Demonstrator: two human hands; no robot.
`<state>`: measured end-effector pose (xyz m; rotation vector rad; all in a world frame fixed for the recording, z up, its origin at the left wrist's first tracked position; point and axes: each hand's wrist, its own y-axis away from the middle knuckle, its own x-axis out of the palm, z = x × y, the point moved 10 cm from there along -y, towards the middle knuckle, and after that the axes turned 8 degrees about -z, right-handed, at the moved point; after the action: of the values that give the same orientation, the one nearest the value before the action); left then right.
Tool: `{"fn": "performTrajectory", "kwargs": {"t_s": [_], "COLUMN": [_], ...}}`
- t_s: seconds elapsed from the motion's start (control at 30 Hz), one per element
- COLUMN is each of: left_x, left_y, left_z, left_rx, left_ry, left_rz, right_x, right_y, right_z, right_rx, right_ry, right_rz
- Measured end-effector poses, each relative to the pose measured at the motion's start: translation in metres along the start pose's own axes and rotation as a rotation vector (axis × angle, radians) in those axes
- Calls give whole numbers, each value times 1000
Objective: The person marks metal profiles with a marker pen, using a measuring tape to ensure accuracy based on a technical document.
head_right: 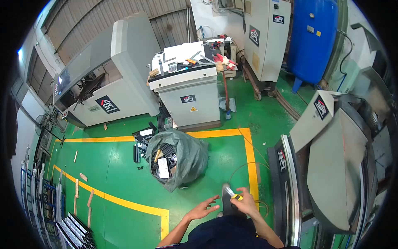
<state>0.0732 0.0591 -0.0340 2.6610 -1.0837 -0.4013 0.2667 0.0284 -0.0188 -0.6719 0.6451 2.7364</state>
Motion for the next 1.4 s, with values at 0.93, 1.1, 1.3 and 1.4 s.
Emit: {"fn": "performTrajectory", "kwargs": {"t_s": [0.93,1.1,1.3,1.4], "left_x": [-401,-507,-670,-741], "left_y": [-574,-641,-654,-646], "left_z": [-132,-193,-235,-231], "left_rx": [-343,-80,129,145], "left_ry": [998,643,77,-181], "left_rz": [-591,-623,-1109,-1368], "right_x": [-26,-47,-35,-23], "right_y": [-609,-705,-814,-851], "right_z": [332,373,466,496], "right_rx": [-333,-244,-332,-338], "right_ry": [-185,-231,-302,-355], "right_rz": [195,171,92,58]}}
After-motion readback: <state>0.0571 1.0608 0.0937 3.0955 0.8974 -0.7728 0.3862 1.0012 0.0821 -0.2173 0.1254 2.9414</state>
